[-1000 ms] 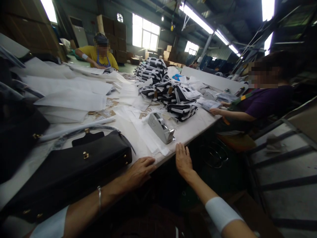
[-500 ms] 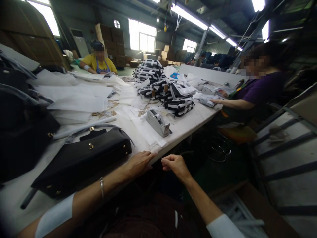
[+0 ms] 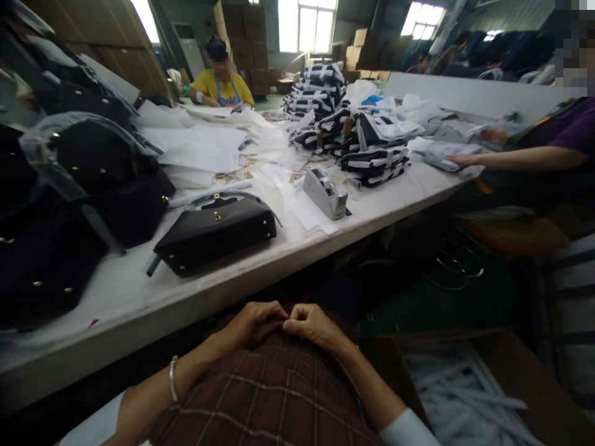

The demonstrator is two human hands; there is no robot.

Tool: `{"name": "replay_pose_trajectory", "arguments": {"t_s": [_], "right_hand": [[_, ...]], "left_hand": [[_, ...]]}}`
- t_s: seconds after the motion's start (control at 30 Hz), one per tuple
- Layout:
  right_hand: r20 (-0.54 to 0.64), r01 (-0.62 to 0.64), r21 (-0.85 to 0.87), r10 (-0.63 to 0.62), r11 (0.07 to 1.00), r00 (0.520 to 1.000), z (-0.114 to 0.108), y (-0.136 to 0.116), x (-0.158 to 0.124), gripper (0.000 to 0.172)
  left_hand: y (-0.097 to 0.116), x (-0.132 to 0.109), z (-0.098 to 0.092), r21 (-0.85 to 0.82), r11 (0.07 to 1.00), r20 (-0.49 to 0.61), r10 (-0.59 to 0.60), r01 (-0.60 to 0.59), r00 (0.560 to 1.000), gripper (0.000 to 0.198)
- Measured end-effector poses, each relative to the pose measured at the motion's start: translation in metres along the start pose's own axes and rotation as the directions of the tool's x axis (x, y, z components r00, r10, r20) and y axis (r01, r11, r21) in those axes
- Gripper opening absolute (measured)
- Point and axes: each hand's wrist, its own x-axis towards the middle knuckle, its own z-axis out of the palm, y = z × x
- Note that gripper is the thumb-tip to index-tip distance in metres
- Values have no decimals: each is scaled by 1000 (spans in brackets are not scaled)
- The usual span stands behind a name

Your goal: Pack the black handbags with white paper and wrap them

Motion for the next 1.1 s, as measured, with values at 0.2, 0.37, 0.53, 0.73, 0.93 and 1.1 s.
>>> {"name": "replay_pose_trajectory", "arguments": {"t_s": [0.2,0.37,0.53,0.73,0.93,1.1], "right_hand": [[-52,-6,-241,-6,971,999,-2,1,-4,33],[3,37,-341,-38,939,999,0,7,15,42],[70,66,-409,-40,910,997,8,13,30,45],[118,136,-465,-91,875,989,13,-3,43,40],[166,198,-537,-128,820,978,23,-37,50,37],[211,199,-581,-90,789,973,14,-33,65,44]], "left_hand": [[-8,-46,-15,210,893,-250,-345,399,904,29],[-24,-84,-9,233,762,-396,-493,604,775,31],[-43,-133,5,167,710,-520,-526,684,673,19],[-63,-188,12,195,508,-562,-643,839,520,31],[-60,-210,15,174,433,-564,-692,884,450,49],[-54,-200,8,93,466,-494,-746,880,447,18]]}}
